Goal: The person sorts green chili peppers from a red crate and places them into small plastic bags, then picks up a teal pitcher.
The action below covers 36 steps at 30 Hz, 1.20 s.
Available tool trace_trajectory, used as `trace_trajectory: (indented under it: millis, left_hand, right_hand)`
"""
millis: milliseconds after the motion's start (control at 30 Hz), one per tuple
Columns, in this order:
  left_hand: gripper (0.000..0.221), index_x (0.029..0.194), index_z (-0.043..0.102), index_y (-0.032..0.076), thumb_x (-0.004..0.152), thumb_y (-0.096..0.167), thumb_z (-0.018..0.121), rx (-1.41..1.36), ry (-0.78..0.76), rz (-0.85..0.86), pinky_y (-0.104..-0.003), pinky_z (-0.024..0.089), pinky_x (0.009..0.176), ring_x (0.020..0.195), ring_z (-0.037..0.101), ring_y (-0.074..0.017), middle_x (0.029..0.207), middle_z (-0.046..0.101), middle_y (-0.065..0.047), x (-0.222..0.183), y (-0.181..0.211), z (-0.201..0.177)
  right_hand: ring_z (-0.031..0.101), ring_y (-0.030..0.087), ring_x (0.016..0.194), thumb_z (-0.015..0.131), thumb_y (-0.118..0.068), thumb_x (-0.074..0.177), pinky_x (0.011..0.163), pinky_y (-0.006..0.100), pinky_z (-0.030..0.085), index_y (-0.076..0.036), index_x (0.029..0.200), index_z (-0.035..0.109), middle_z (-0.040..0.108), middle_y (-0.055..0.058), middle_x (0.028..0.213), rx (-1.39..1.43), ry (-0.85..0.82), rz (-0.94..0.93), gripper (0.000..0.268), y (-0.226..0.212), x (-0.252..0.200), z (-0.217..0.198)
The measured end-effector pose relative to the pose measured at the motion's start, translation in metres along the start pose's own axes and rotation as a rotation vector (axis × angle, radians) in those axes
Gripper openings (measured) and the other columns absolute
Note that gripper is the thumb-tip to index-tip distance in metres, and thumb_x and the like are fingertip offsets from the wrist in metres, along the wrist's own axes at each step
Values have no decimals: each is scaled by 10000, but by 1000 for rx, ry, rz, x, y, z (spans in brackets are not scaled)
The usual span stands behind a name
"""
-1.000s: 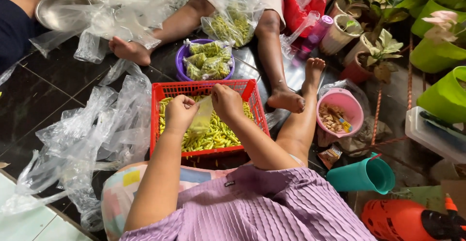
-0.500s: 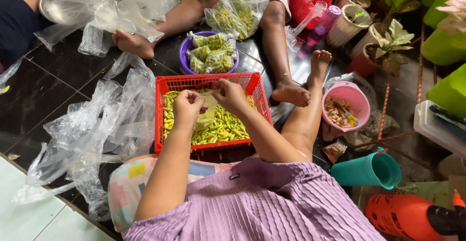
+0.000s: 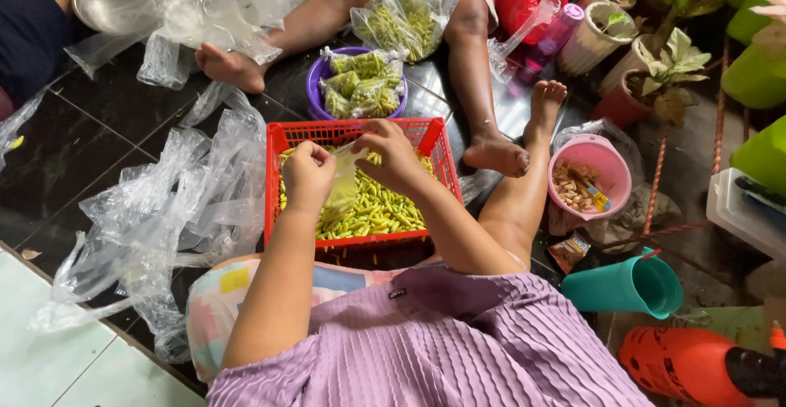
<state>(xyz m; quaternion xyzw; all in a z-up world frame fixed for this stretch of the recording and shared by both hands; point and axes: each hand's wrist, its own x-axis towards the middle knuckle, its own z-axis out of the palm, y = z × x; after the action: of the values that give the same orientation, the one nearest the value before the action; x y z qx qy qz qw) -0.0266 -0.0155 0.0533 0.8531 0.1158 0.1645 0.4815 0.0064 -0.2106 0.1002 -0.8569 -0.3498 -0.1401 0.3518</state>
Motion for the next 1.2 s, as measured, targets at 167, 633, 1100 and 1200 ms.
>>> trace_trajectory:
  millis: [167,633,1100,1200]
  left_hand:
    - [107,809,680,153,811,235,749,53,11,-13,-393,574,700,754,732,-270,643,699,-1,-2,3,-6]
    - [119,805,661,193,795,210,778,122,40,35,-372,570,696,729,730,-239,632,682,41,18,-10,-27]
    - [264,969,712,204,724,209,811,370,74,564,-461,531,811,1052,601,-333,1058,545,-36,-6,8,-30]
    - [360,911,765,164,640,354,907,552,1,605,-511,420,953,1372,416,-378,1410,525,-90,-34,42,-41]
  right_hand:
    - [597,334,1175,835,-288,747,877,509,495,-227,977,668,633,39,1192,-248,-190,-7,291,8,-10,10]
    - [691,238,892,715,-179,931,768,375,528,-217,931,664,686,-34,969,-9,125,-231,63,9,-12,8]
    - [694,408,788,771,-266,822,707,517,553,-194,899,692,718,84,784,-93,-200,38,132,19,48,37]
    - [717,382,848,779,-303,814,745,511,566,-242,930,694,747,45,825,-53,-205,121,157,23,46,37]
